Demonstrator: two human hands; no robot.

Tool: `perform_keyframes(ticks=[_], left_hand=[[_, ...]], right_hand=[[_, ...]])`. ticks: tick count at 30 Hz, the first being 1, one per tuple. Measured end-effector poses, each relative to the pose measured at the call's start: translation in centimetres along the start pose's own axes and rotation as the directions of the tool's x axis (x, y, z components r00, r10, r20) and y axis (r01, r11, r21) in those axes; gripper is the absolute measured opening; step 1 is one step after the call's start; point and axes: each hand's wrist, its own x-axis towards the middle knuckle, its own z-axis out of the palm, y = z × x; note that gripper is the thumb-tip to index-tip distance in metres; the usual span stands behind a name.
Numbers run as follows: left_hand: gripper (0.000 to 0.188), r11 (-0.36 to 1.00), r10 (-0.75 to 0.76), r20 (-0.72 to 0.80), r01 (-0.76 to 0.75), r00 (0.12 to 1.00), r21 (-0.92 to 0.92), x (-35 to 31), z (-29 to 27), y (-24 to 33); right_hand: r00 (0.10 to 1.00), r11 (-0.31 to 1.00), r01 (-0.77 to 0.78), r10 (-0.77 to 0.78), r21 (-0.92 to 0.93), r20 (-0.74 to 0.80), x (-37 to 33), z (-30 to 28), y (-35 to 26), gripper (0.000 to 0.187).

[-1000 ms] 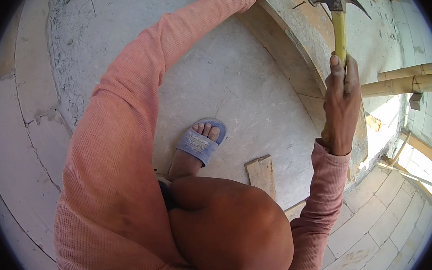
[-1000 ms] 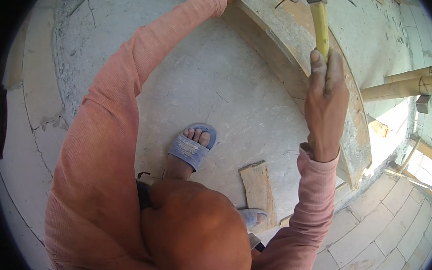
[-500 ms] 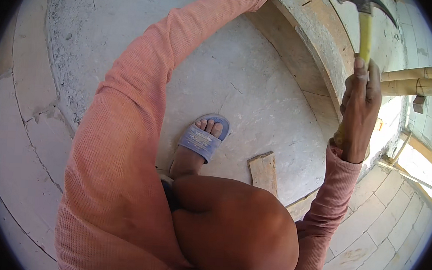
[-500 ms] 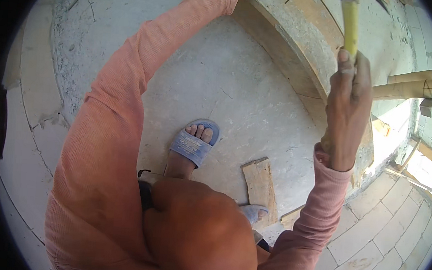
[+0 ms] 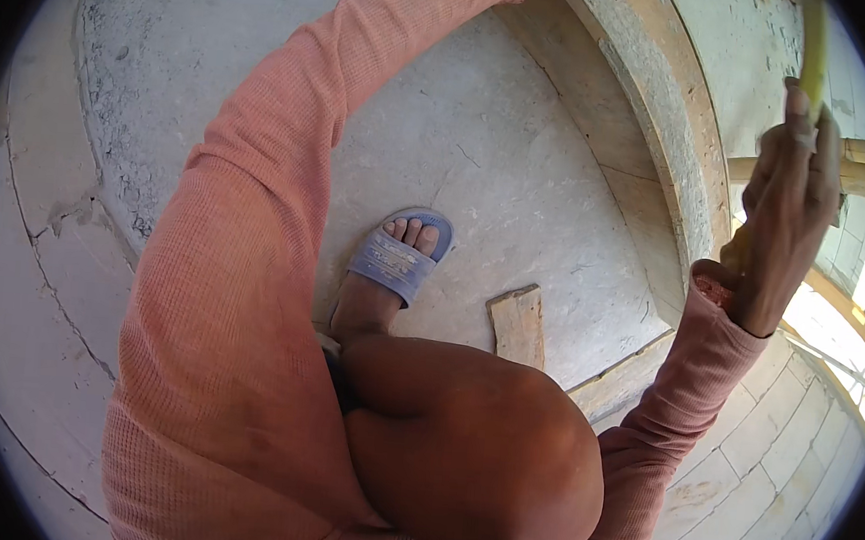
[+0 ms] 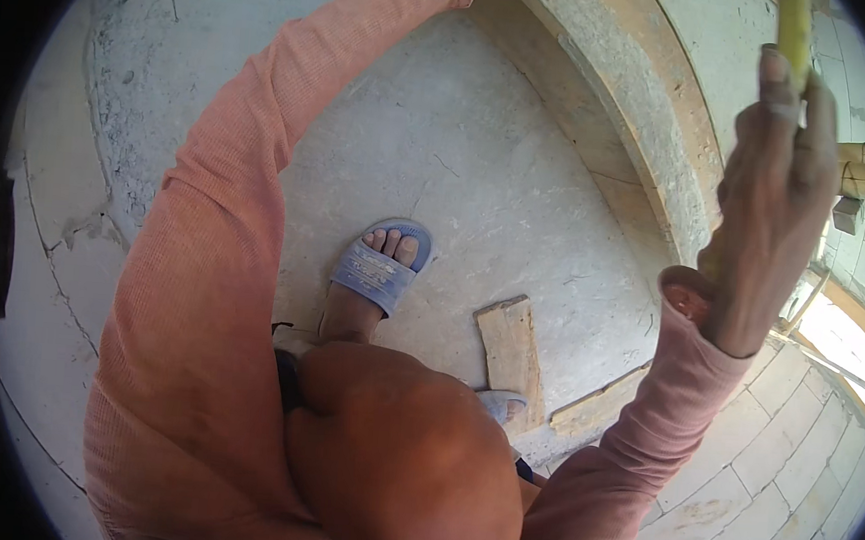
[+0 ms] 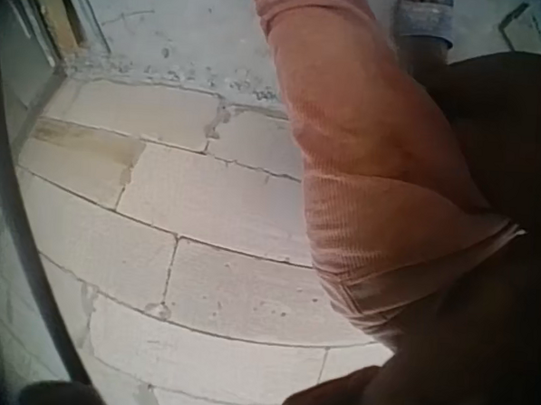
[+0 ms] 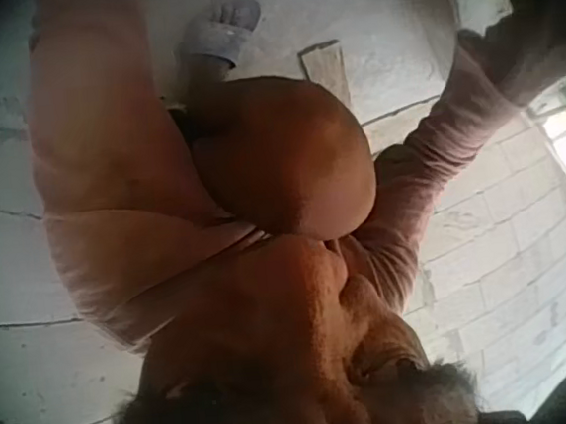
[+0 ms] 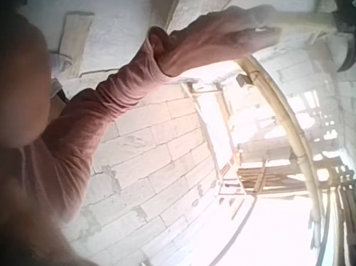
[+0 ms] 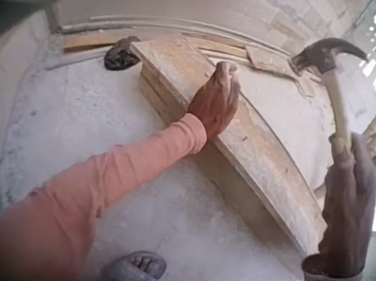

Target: The person constructs a wooden form on the ground by hammering nails into planks to secure them around a concrete block and uses a hand saw to cut a section of wood.

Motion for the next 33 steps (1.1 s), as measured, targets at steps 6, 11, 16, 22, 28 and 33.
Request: perform_keyframes(ticks=[6,11,16,22,28,33], left_hand=[[0.031,0.997,-0.045,-0.003,0.045,0.999,-0.067,1.0,1.6,1.3],[0.033,0.997,-0.021,0.036,0.024,0.999,-0.077,0.7,0.5,0.3],[0.036,0.989,0.147,-0.012,-0.147,0.989,0.006,0.7,1.1,0.0],[0.032,0.998,-0.018,0.058,0.022,0.998,-0.059,0.9,-1.1,1.3],[0.037,0.994,-0.010,-0.062,0.004,0.998,-0.108,-6.3,-7.0,0.9],[0.077,0.609,-0.734,0.234,0.770,0.638,-0.189,-9.9,-13.1,-0.3]], right_hand=[[0.882,0.956,0.265,-0.186,0.128,-0.434,-0.4,0.0,4.4,0.047],[0.996,0.998,-0.057,0.057,0.009,-0.068,-2.4,1.3,3.7,0.041],[0.950,0.970,-0.021,0.095,0.244,-0.297,-0.6,-0.3,1.0,0.040],[0.815,0.908,-0.417,0.386,-0.024,0.432,-2.5,1.7,5.1,0.045],[0.439,0.594,-0.802,0.516,0.062,0.736,-8.1,-10.3,8.5,0.041],[0.097,0.553,-0.752,0.630,-0.358,0.770,-16.5,-13.3,13.1,0.045]])
